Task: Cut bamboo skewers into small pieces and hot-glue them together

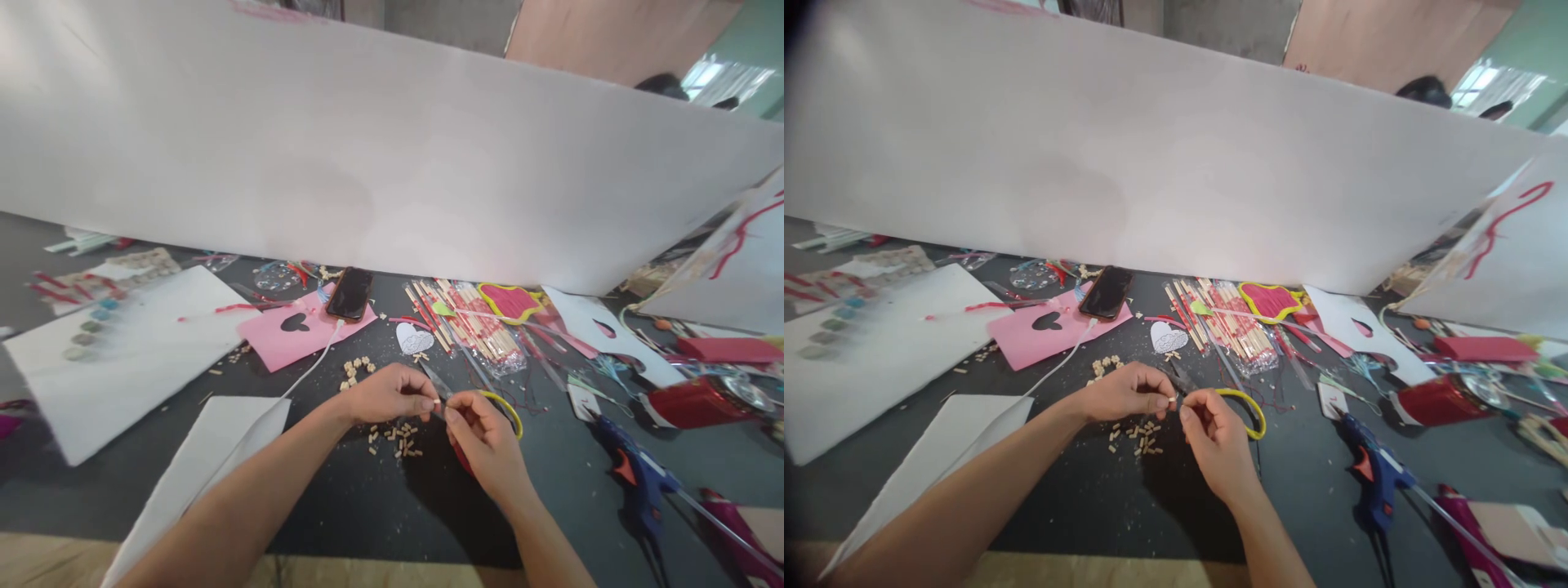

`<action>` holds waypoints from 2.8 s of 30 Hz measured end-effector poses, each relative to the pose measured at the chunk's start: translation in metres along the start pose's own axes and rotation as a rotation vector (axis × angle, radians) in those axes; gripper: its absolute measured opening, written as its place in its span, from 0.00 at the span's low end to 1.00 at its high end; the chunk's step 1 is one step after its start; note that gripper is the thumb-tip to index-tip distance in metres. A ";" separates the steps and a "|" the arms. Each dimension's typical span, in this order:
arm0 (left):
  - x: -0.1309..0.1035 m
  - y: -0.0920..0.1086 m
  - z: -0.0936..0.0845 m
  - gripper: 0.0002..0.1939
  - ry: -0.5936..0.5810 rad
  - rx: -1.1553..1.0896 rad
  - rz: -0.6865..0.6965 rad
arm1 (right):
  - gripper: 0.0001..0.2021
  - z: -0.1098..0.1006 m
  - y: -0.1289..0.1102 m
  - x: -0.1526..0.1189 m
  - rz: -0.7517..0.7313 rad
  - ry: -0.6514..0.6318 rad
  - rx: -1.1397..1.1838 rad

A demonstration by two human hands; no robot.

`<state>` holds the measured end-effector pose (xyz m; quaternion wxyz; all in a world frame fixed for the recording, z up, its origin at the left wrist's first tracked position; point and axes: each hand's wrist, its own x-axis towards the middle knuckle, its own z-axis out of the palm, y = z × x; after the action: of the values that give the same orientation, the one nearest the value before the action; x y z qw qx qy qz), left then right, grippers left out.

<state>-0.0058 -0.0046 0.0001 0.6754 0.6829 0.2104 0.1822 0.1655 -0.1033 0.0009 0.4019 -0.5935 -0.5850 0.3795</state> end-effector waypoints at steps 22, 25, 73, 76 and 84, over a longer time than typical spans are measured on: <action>0.000 -0.001 -0.004 0.07 -0.055 0.139 -0.075 | 0.10 0.006 0.004 -0.001 -0.041 -0.020 -0.196; 0.000 -0.002 -0.002 0.06 -0.073 0.127 -0.076 | 0.10 0.007 0.003 -0.001 -0.010 -0.024 -0.174; 0.002 -0.001 -0.012 0.11 0.117 0.178 -0.159 | 0.07 0.005 0.000 0.001 -0.371 -0.095 -0.649; 0.002 -0.001 -0.007 0.10 0.061 0.173 -0.168 | 0.06 0.001 0.003 0.000 -0.313 0.017 -0.570; 0.003 -0.003 0.000 0.09 -0.026 0.154 -0.166 | 0.03 0.003 0.003 -0.001 -0.231 0.054 -0.478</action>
<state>-0.0037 -0.0028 -0.0026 0.6363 0.7154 0.2707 0.1000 0.1640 -0.1041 -0.0033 0.3064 -0.6109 -0.7109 0.1660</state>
